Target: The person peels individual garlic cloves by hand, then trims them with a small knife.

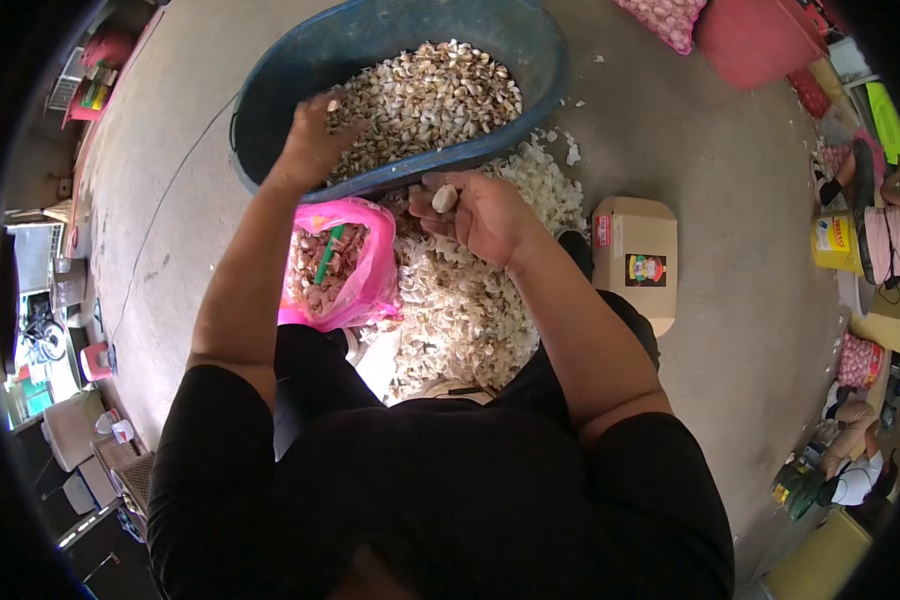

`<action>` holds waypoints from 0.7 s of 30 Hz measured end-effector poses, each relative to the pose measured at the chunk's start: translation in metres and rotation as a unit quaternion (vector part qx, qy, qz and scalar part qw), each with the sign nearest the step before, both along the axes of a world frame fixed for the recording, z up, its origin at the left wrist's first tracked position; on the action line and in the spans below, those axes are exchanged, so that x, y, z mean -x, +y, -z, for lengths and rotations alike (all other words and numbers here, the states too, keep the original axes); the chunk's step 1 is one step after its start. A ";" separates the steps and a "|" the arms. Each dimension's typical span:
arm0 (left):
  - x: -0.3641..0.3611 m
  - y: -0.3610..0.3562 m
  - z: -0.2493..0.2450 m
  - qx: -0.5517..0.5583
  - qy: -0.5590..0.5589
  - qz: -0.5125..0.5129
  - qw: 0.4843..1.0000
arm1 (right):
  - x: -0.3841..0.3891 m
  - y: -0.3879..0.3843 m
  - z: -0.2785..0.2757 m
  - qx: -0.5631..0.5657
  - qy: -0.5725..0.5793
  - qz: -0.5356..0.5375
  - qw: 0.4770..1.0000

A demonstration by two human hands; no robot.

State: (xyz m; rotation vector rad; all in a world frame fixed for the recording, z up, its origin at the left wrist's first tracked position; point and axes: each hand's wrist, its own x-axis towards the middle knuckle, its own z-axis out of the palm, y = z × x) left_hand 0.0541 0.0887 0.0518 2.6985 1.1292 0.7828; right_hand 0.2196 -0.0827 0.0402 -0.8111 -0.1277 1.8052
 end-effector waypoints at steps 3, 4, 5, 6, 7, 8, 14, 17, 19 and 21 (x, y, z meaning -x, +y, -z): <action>-0.018 -0.071 -0.021 0.347 -0.005 0.113 0.931 | 0.000 -0.002 0.007 -0.016 0.042 0.015 0.999; -0.021 -0.092 -0.020 0.354 -0.011 0.129 0.926 | 0.000 -0.002 0.010 -0.026 0.049 0.019 0.998; -0.022 -0.102 -0.015 0.338 -0.045 0.117 0.933 | 0.002 -0.003 0.010 -0.038 0.033 0.016 0.999; -0.023 -0.109 -0.005 0.321 -0.079 0.105 0.938 | 0.007 -0.004 0.010 -0.050 0.016 0.013 0.999; -0.023 -0.113 0.004 0.304 -0.114 0.093 0.941 | 0.010 -0.005 0.008 -0.062 -0.001 0.010 0.998; -0.019 -0.111 0.010 0.338 -0.114 0.078 0.931 | 0.013 -0.007 0.001 -0.049 -0.035 0.020 0.998; -0.009 -0.112 -0.002 0.608 -0.253 0.071 0.749 | 0.014 -0.012 -0.004 -0.109 -0.493 -0.003 0.863; -0.009 -0.121 -0.011 0.622 -0.294 0.053 0.724 | 0.024 -0.017 -0.019 -0.178 -0.687 -0.038 0.704; -0.007 -0.125 -0.018 0.637 -0.313 0.041 0.703 | 0.030 -0.020 -0.031 -0.215 -0.632 -0.049 0.743; -0.003 -0.129 -0.022 0.661 -0.329 0.029 0.674 | 0.032 -0.021 -0.032 -0.227 -0.560 -0.033 0.796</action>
